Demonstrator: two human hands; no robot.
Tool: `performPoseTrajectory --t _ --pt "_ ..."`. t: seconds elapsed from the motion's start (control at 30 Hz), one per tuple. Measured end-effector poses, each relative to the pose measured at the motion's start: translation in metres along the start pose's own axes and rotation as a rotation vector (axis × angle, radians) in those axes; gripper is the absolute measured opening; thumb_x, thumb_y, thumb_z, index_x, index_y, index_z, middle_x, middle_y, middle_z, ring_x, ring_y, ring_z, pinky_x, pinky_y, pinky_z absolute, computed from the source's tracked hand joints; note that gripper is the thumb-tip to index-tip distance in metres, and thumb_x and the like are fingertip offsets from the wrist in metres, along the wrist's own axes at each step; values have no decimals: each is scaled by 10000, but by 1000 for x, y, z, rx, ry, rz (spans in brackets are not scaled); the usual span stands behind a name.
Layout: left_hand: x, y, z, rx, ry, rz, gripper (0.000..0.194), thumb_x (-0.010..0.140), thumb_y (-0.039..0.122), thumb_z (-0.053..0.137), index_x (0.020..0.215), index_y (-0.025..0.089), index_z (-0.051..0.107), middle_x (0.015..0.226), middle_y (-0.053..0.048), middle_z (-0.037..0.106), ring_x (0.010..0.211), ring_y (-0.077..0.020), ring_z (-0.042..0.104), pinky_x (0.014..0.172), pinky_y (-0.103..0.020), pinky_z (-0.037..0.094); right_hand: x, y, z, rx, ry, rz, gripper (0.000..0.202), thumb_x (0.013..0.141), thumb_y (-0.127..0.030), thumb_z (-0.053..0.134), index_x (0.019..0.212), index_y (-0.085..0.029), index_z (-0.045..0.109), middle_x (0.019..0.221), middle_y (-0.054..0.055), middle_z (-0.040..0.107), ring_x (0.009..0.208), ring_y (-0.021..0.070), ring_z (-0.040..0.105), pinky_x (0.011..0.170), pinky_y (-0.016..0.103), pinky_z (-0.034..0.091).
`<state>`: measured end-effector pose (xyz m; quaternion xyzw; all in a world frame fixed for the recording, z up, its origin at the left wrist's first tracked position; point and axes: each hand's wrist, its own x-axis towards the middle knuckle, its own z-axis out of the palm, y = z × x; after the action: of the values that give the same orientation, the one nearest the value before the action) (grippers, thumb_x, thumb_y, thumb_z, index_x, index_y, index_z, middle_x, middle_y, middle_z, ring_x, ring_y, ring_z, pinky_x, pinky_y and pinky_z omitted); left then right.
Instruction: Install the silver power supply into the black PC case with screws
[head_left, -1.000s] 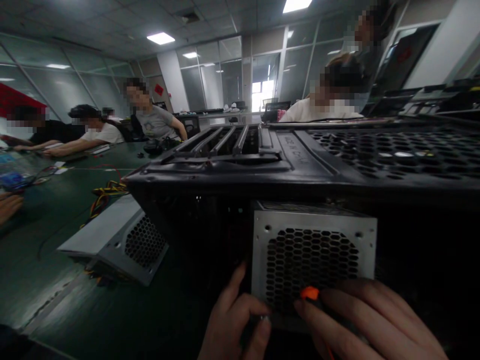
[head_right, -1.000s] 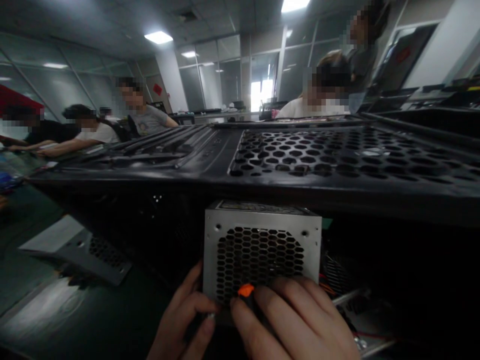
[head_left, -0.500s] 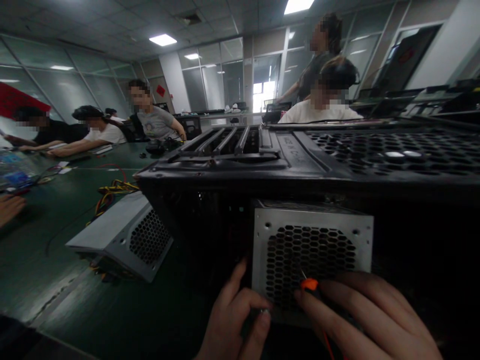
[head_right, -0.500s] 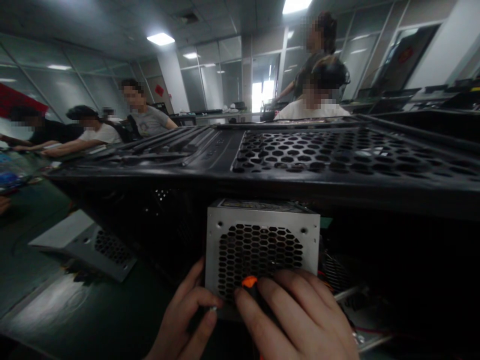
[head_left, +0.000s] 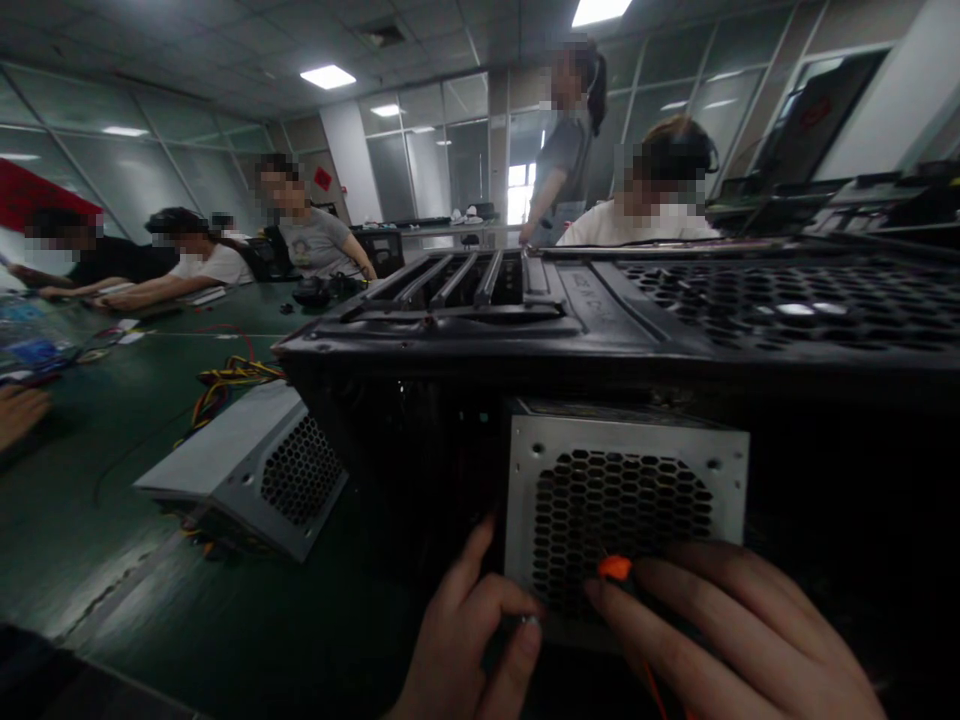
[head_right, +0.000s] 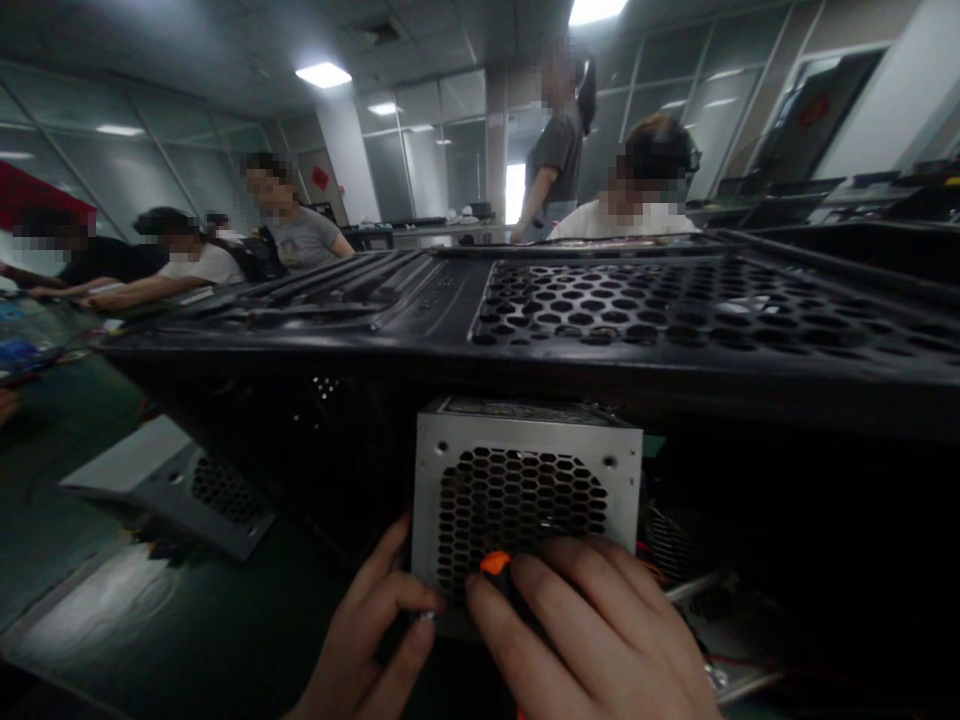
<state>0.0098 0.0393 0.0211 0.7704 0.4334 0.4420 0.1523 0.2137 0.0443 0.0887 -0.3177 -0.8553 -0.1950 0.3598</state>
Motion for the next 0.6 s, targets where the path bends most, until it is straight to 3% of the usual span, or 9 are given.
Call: performPoseTrajectory --t 0.27,0.4,0.47,0.6 --pt "-5 0 8 -26 129 -33 210 882 302 454 846 215 641 1392 -99 453 1236 -251 483 949 -410 462 1 1 -2 12 -1 5 350 987 -240 268 1048 -215 612 945 11 613 883 158 510 758 316 366" --pt "-2 2 9 -12 284 72 212 893 286 423 831 228 617 1394 -51 431 1255 -230 447 990 -418 425 -1 1 -1 26 -11 9 345 989 -253 272 1046 -214 609 960 8 608 891 163 507 779 318 358" --pt "0 5 5 28 354 144 209 891 292 427 811 229 610 1331 -47 486 1240 -225 458 981 -407 432 -2 1 0 15 -12 -16 387 999 -283 230 1048 -209 607 975 13 605 897 171 502 784 320 354" --pt "4 8 -9 172 368 274 201 863 313 475 756 239 629 1089 -49 630 1098 -218 566 904 -386 490 -1 2 0 3 -19 -16 363 996 -274 259 1044 -217 614 978 5 609 904 171 504 787 320 357"
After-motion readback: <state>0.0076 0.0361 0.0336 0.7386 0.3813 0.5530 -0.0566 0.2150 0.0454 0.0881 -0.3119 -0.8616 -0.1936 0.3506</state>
